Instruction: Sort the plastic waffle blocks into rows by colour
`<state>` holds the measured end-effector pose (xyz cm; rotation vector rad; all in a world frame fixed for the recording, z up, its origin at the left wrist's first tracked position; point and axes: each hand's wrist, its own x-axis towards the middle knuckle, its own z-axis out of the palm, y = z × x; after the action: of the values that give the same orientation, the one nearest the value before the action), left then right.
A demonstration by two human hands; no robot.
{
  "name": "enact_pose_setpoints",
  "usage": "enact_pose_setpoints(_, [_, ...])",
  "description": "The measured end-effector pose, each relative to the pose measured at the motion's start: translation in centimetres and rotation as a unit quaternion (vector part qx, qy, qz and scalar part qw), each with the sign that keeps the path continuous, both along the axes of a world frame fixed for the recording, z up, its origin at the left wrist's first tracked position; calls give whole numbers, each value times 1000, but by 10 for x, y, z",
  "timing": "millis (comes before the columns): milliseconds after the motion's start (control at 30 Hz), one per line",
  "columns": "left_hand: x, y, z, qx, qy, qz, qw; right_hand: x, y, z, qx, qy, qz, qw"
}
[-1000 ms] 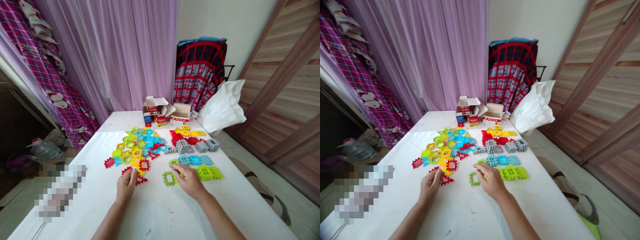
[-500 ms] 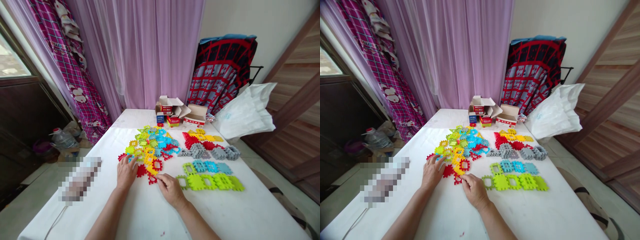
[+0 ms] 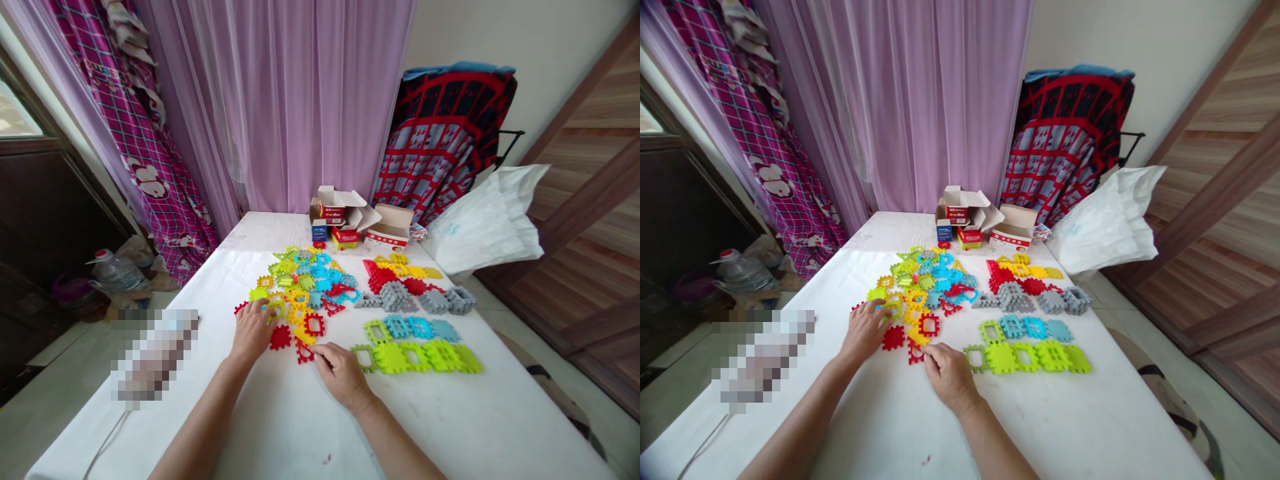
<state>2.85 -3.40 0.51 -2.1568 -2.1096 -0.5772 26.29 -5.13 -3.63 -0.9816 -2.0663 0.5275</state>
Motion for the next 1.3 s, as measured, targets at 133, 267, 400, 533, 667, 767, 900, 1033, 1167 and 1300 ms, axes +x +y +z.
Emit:
enact_pose_setpoints(133, [14,-9,1,86,-67,-56,992,-1,0,4,-32,41,-4,999])
enact_pose_setpoints(267, [44,-26,-1,108,-107,-147,977,2,0,13,-168,171,-16,971])
enact_pose_setpoints(400, [65,-34,-8,115,-71,-187,973,10,1,18,-179,232,-25,956])
enact_pose_setpoints(533, [75,-38,-8,115,-80,-195,971,17,-2,25,-64,166,-71,982])
enact_pose_setpoints(667, [86,-48,-2,111,-223,-171,953,29,-7,39,78,86,-106,987])
enact_pose_setpoints(767, [94,-57,4,48,-418,-99,902,40,-10,46,198,11,-117,973])
enact_pose_setpoints(900, [102,-59,12,-145,-628,-18,764,47,-15,46,289,-72,-87,951])
enact_pose_setpoints(1033, [103,-53,15,-189,-672,29,715,47,-20,44,263,-71,-56,961])
enact_pose_setpoints(1167, [102,-49,16,-189,-658,13,728,48,-25,47,202,-38,-69,976])
enact_pose_setpoints(1300, [104,-47,19,-192,-641,6,743,50,-27,54,136,-47,-150,978])
